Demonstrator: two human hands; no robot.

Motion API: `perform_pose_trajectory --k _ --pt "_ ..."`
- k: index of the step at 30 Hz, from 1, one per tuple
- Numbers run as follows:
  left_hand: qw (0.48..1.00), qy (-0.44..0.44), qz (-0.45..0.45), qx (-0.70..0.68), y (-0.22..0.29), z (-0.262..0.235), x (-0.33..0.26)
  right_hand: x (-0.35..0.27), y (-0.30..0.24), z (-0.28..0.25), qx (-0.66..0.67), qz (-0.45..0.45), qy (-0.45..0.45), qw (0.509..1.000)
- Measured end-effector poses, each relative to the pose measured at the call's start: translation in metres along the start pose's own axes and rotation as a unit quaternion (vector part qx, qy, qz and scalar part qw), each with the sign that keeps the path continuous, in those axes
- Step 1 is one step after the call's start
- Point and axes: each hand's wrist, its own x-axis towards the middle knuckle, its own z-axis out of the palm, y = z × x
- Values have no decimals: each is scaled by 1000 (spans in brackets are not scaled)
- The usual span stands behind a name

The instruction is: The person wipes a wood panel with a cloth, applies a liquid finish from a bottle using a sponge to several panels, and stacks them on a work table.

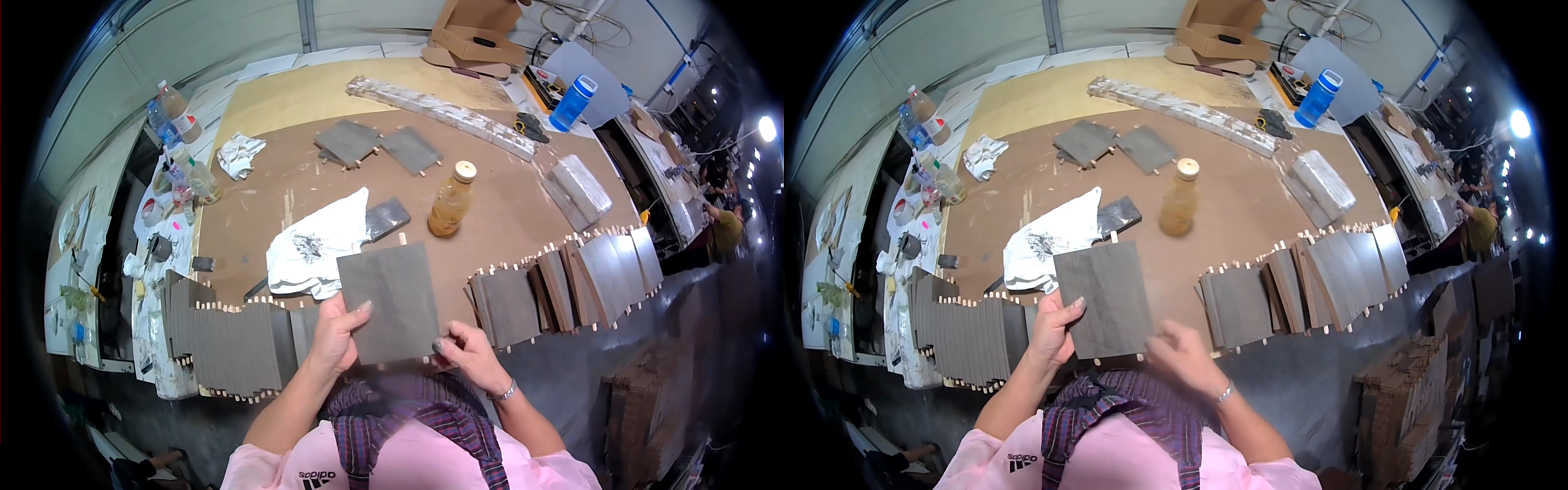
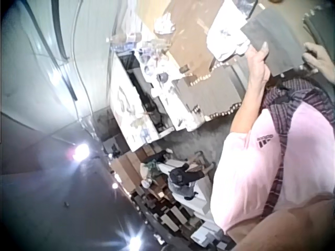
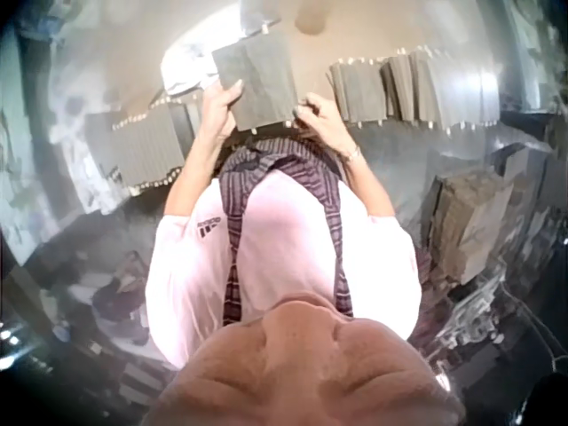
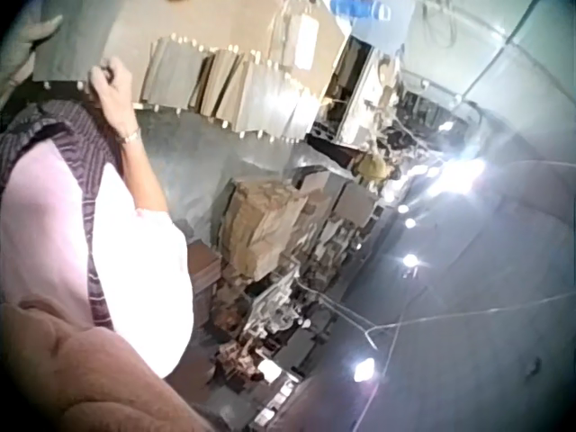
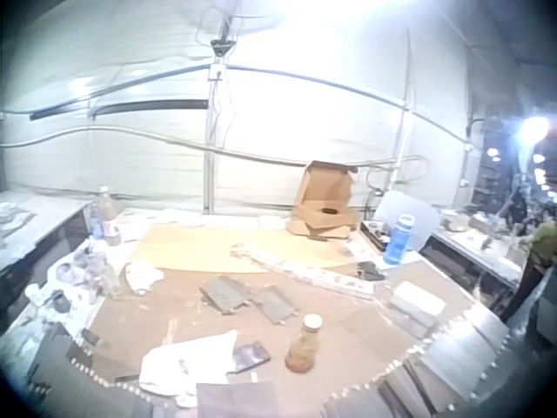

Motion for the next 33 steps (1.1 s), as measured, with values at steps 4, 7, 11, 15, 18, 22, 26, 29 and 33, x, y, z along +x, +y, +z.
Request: perform_pose_trajectory --k 4,7,11,15,18,22,26,29,33 --pt "1000 -16 -9 13 -4 3 -1 5 -13 5 25 -27 59 998" --pt "999 -25 -25 8 -5 0 -3 5 -12 -2 -30 -34 24 999" --pt "999 -21 -42 4 -9 -3 -6 2 -10 -6 -24 -3 12 1000" --pt "999 -17 -48 -13 -16 -4 -2 2 2 -10 18 -2 20 1000" --pt "997 -4 -63 -33 -22 -7 1 1 11 -11 85 -7 37 996" --pt "991 -14 -98 -95 -34 -18 4 0 23 -10 180 -10 49 982" --pt "989 -20 -106 -102 -35 -15 4 1 15 -5 180 -28 39 983" --pt "997 -4 -74 -25 -28 1 0 2 11 -6 138 -71 39 987" --pt "999 -12 -24 47 -25 14 -7 1 11 -7 78 -64 65 993"
